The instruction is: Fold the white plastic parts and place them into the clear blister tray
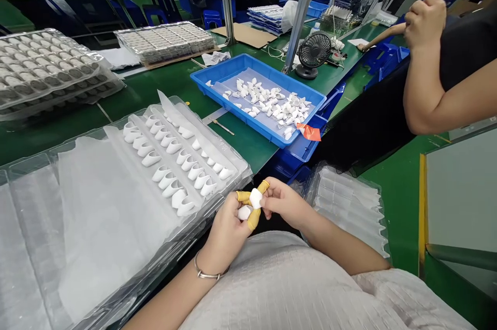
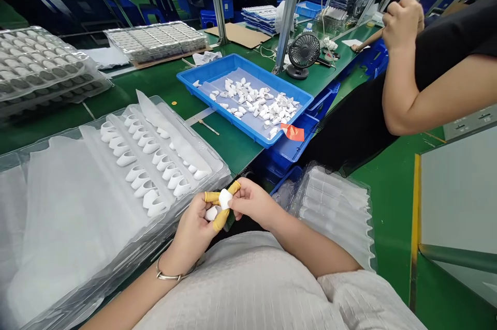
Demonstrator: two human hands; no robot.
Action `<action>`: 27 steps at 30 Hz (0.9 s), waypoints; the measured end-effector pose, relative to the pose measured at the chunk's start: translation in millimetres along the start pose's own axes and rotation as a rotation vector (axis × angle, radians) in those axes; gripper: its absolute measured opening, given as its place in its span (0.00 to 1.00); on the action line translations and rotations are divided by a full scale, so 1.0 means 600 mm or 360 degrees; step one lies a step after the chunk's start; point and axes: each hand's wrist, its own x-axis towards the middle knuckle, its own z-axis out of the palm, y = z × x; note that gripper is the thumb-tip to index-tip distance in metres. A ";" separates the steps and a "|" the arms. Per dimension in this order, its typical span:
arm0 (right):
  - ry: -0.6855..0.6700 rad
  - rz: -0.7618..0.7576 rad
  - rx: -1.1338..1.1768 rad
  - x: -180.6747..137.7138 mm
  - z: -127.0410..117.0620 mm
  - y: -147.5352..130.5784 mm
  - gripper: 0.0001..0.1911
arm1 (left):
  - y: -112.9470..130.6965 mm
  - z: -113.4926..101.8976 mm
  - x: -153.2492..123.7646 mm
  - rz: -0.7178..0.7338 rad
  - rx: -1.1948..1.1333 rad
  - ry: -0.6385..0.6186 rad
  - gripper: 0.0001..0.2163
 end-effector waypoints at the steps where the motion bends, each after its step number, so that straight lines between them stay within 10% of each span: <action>1: 0.0008 0.0001 0.0089 0.000 0.002 0.004 0.13 | -0.001 0.002 0.000 -0.0003 0.0024 0.0015 0.10; 27: 0.0108 0.0113 0.0424 0.001 0.025 -0.002 0.11 | -0.004 -0.001 0.002 0.0026 0.0236 0.0050 0.10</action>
